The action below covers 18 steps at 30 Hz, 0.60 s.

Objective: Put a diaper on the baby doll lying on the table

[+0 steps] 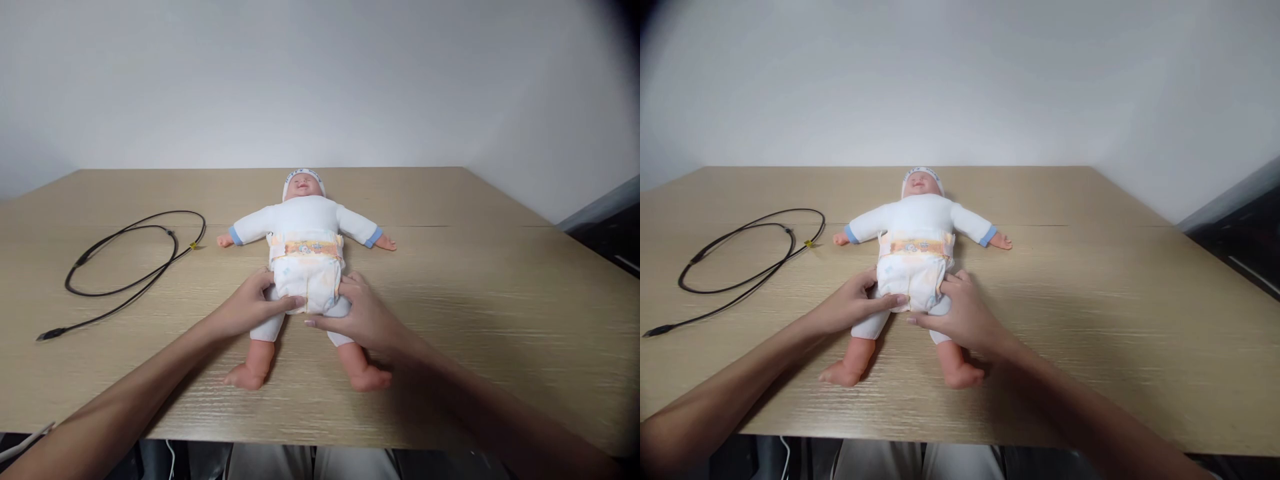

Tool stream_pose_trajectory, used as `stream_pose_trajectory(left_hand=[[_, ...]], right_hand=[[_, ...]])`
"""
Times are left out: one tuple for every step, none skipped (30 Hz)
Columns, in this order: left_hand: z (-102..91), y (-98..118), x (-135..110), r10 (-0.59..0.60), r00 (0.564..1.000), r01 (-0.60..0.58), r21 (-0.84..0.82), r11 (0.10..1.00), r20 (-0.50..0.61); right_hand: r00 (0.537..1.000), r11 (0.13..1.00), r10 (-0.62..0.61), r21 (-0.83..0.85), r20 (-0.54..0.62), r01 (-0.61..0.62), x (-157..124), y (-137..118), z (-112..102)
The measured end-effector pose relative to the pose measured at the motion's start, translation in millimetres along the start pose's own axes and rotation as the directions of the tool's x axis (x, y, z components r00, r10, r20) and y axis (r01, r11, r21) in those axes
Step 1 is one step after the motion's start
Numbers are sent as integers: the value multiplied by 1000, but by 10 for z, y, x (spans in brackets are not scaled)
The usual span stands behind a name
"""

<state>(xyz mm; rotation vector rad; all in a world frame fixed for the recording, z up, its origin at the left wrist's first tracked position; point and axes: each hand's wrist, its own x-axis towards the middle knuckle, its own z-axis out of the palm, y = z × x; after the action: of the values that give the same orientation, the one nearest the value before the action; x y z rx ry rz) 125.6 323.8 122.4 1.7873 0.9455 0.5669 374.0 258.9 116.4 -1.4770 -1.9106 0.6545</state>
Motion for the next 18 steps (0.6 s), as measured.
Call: stream_pose_trajectory(left_hand=[[-3,-3,4,9,1000,-9,8,1000,7],[-5,-7,7,15,1000,-15,26,1000,9],[-6,-9,9,20,1000,-20,53,998,6],[-6,-11,10,22,1000,-22,89,996,1],[-6,-12,9,22,1000,-21,128,992,-10],[-6,-13,8,23,999,-20,164,986,-22],[-7,-14,8,25,999,-19,194,981,-28],[-9,-15,9,29,999,-23,217,976,-27],[-10,-17,11,34,999,-29,231,973,-17],[-11,-20,16,37,999,-36,237,971,-2],[-10,-23,24,36,999,-37,242,970,10],[-7,-25,34,27,1000,-29,253,967,11],[-2,-25,45,9,1000,-8,276,961,-2],[4,-24,57,-11,1000,17,308,951,-24],[11,-21,68,-30,999,43,342,939,-45],[18,-16,78,-44,997,63,369,927,-59],[23,-10,85,-53,997,73,383,921,-62],[26,-3,90,-56,997,73,382,921,-56]], right_hand=[[1000,1000,-4,-2,-2,4,0,-9,-2],[1000,1000,-8,-2,-4,8,1,-16,-4],[1000,1000,-9,-3,-6,9,2,-20,-6],[1000,1000,-7,-7,-5,7,3,-21,-7],[1000,1000,-4,-10,-3,4,4,-18,-7],[1000,1000,-2,-15,-3,2,5,-10,-6],[1000,1000,0,-17,-1,0,8,1,-3],[1000,1000,5,-16,1,-5,11,15,0],[1000,1000,12,-10,4,-12,15,29,4],[1000,1000,20,-2,8,-20,20,43,8],[1000,1000,26,6,11,-26,26,55,11],[1000,1000,28,11,13,-28,33,65,13],[1000,1000,22,15,12,-23,39,71,13],[1000,1000,11,18,9,-11,44,75,11],[1000,1000,-1,19,6,1,49,76,8],[1000,1000,-11,19,4,11,53,75,4],[1000,1000,-19,19,5,19,55,73,-1],[1000,1000,-25,19,5,25,56,71,-4]])
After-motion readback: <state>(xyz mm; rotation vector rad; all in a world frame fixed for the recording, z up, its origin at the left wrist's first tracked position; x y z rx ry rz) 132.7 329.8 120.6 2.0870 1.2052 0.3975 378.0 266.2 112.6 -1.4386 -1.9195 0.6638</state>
